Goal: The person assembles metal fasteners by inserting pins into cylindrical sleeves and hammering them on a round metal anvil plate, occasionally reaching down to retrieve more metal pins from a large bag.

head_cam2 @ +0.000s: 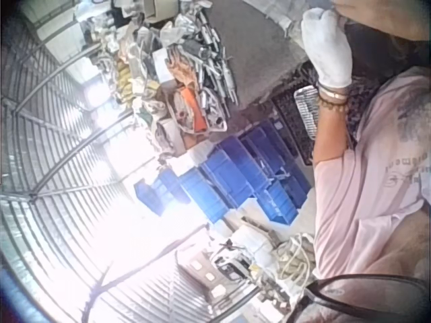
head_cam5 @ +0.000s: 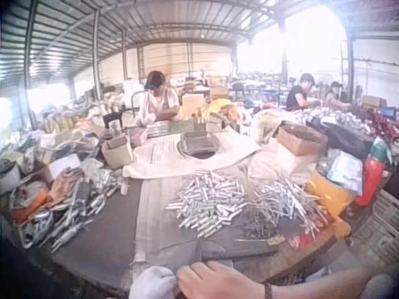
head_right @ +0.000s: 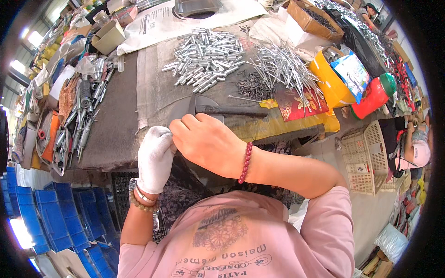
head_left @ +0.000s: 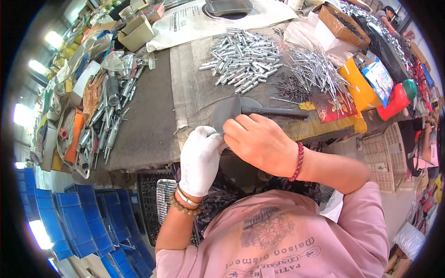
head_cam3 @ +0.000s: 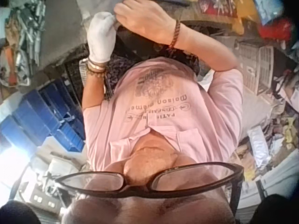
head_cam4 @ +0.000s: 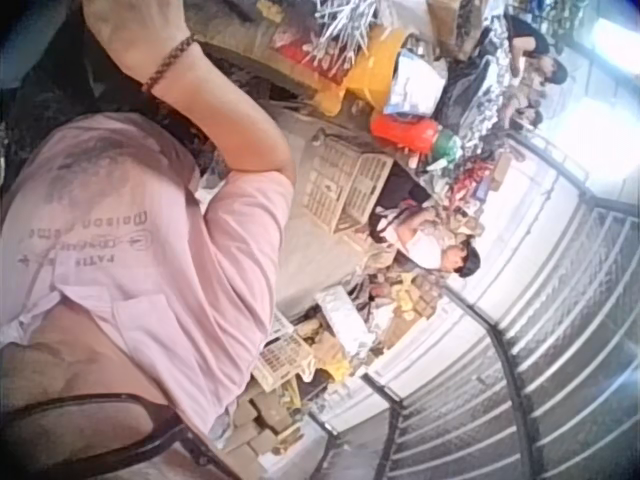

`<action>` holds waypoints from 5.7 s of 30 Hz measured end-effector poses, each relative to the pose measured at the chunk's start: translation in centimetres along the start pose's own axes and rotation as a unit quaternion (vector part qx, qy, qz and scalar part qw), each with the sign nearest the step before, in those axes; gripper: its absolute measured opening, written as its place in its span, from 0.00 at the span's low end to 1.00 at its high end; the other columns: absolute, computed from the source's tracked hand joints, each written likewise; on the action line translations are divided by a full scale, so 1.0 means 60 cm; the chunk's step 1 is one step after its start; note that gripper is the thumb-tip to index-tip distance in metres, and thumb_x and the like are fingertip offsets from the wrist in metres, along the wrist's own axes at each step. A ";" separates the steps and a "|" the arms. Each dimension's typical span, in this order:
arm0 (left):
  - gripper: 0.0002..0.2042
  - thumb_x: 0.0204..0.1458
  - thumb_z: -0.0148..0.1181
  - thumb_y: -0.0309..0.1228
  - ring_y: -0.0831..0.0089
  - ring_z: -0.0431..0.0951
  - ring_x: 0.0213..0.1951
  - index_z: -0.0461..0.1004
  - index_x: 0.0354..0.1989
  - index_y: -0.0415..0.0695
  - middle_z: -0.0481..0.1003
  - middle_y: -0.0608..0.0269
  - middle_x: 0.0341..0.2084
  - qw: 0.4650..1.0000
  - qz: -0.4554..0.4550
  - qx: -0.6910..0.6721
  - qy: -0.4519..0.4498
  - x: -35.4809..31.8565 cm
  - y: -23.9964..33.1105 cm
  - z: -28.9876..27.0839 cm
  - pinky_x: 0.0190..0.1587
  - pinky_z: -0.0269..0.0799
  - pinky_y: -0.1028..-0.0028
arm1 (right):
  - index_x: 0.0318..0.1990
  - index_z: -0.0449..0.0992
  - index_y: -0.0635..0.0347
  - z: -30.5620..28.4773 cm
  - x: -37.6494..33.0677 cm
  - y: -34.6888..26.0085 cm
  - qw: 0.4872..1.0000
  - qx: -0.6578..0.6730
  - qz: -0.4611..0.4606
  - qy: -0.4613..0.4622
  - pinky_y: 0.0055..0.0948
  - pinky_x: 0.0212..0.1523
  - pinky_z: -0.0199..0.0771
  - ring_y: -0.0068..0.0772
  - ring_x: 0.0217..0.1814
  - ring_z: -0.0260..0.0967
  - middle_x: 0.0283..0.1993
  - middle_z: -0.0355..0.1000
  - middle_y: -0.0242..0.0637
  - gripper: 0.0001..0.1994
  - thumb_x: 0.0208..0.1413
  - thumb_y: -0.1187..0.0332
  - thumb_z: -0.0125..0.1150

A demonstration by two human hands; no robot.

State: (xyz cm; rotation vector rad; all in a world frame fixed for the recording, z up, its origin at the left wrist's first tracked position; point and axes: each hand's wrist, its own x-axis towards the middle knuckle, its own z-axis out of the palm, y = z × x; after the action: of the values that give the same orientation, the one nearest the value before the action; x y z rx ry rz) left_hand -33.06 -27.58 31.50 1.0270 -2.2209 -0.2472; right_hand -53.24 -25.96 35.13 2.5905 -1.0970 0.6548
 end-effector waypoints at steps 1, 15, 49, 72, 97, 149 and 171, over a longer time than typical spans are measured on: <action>0.10 0.48 0.71 0.24 0.56 0.78 0.41 0.83 0.40 0.44 0.76 0.58 0.34 1.000 0.001 0.000 0.000 0.001 0.003 -0.001 0.44 0.76 0.61 | 0.30 0.76 0.54 0.002 -0.001 0.001 1.000 -0.008 -0.006 0.003 0.29 0.41 0.74 0.31 0.42 0.71 0.38 0.67 0.32 0.03 0.51 0.68 0.62; 0.08 0.48 0.72 0.23 0.54 0.78 0.40 0.82 0.36 0.39 0.76 0.55 0.34 1.000 -0.017 -0.017 0.008 0.002 0.009 -0.002 0.44 0.76 0.62 | 0.32 0.75 0.54 -0.001 -0.007 0.011 0.997 0.072 0.028 0.002 0.34 0.46 0.73 0.35 0.44 0.72 0.39 0.68 0.34 0.02 0.53 0.70 0.62; 0.12 0.46 0.73 0.19 0.56 0.79 0.41 0.84 0.41 0.41 0.77 0.56 0.36 0.997 -0.005 -0.070 0.011 -0.002 -0.001 0.000 0.45 0.76 0.63 | 0.63 0.80 0.56 -0.071 -0.097 0.018 0.980 0.113 0.111 0.119 0.35 0.39 0.79 0.37 0.40 0.77 0.44 0.72 0.36 0.28 0.51 0.79 0.63; 0.18 0.52 0.73 0.26 0.56 0.81 0.44 0.83 0.53 0.45 0.83 0.57 0.40 0.994 -0.016 0.000 0.112 -0.020 0.021 0.005 0.50 0.77 0.63 | 0.43 0.77 0.59 -0.041 -0.094 -0.032 0.912 0.277 0.279 -0.115 0.47 0.38 0.78 0.54 0.36 0.79 0.35 0.78 0.45 0.10 0.55 0.71 0.68; 0.31 0.62 0.62 0.24 0.84 0.72 0.31 0.62 0.75 0.40 0.81 0.65 0.34 0.804 -0.443 -0.315 0.240 -0.198 0.008 -0.023 0.34 0.68 0.83 | 0.67 0.74 0.63 0.006 -0.122 -0.058 0.853 0.413 0.316 0.050 0.23 0.42 0.76 0.20 0.38 0.73 0.42 0.78 0.33 0.24 0.63 0.82 0.61; 0.13 0.53 0.67 0.32 0.52 0.85 0.42 0.80 0.45 0.40 0.83 0.48 0.38 0.982 -0.077 0.013 -0.173 0.239 -0.050 0.058 0.48 0.78 0.61 | 0.51 0.83 0.55 0.029 -0.108 -0.007 0.878 0.398 0.232 0.132 0.36 0.39 0.81 0.47 0.38 0.80 0.42 0.81 0.41 0.17 0.53 0.78 0.68; 0.28 0.65 0.62 0.27 0.78 0.72 0.36 0.63 0.73 0.43 0.70 0.64 0.42 0.482 -0.295 -0.824 -0.038 0.008 -0.018 -0.054 0.32 0.71 0.78 | 0.37 0.77 0.57 -0.047 -0.083 0.115 0.955 0.149 0.258 -0.012 0.42 0.45 0.80 0.47 0.44 0.78 0.37 0.73 0.36 0.09 0.49 0.72 0.71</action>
State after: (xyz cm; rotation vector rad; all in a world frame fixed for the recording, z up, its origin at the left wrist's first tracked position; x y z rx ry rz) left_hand -30.55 -28.33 33.76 0.4054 -0.5731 -2.1522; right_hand -62.18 -26.52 35.52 2.5530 -1.8391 0.9650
